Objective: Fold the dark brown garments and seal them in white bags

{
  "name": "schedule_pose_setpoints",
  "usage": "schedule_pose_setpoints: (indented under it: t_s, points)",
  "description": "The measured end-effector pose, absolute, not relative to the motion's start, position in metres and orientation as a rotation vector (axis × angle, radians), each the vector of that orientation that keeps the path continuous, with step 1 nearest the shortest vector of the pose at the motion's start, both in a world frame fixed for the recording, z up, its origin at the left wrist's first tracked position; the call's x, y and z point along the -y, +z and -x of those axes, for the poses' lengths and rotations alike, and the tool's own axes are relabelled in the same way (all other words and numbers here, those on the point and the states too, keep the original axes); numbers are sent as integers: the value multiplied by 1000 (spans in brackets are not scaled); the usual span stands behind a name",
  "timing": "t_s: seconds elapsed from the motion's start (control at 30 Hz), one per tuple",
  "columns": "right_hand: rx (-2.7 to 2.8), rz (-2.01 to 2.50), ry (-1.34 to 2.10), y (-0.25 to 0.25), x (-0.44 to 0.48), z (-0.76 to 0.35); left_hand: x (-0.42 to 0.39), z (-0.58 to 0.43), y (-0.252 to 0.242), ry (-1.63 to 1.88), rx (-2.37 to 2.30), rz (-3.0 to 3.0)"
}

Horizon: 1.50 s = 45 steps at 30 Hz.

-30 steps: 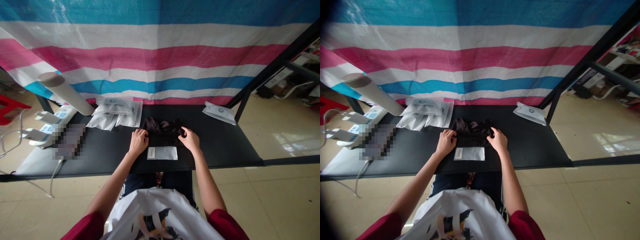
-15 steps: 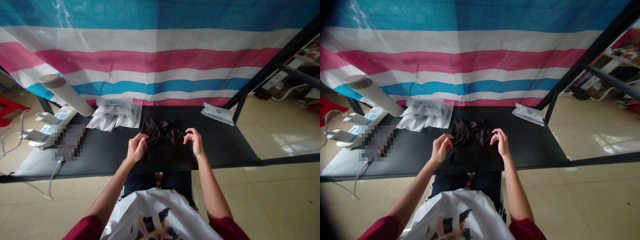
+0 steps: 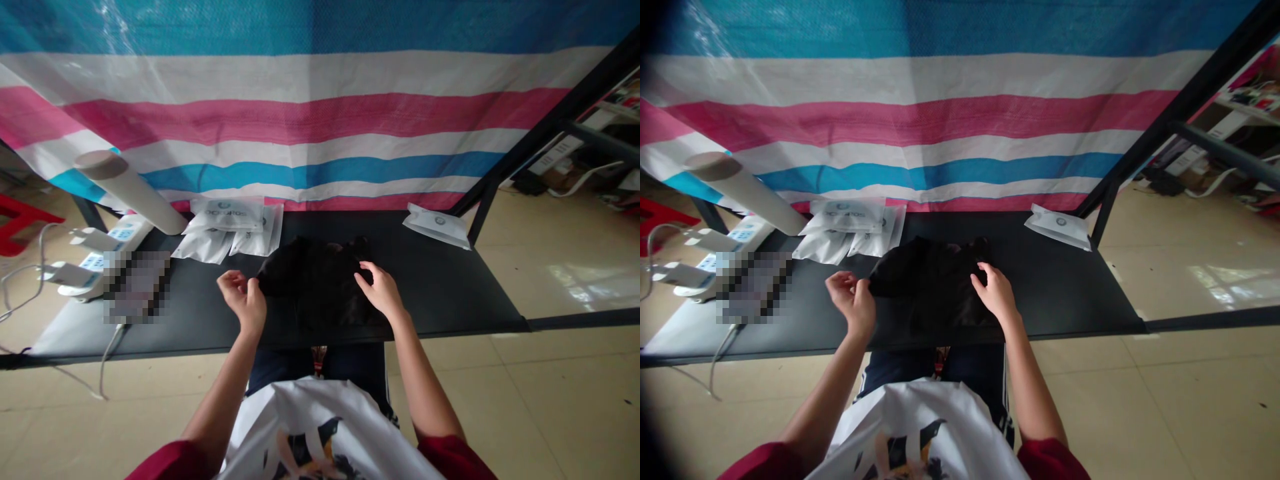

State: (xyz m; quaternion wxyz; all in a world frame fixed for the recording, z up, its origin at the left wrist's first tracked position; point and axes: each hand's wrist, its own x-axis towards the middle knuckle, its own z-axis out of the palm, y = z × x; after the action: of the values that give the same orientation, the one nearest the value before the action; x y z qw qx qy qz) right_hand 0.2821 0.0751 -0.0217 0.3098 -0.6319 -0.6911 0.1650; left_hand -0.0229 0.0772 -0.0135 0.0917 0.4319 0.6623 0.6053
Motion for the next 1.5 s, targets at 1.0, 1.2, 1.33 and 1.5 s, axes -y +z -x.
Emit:
schedule_pose_setpoints:
  t_s: [1.0, 1.2, 1.33, 1.5]
  points:
    - [1829, 1782, 115, -42, -62, -258, -80, 54, -28, 628, -1800, -2328]
    - [1834, 1779, 131, -40, -60, -252, -81, 56, -28, 657, -1892, -2233]
    - [1823, 1800, 131, -38, -59, -246, -81, 56, -27, 671, -1920, -2194]
    - [1813, 1801, 133, -37, -58, -244, -81, 56, -27, 681, -1933, -2186]
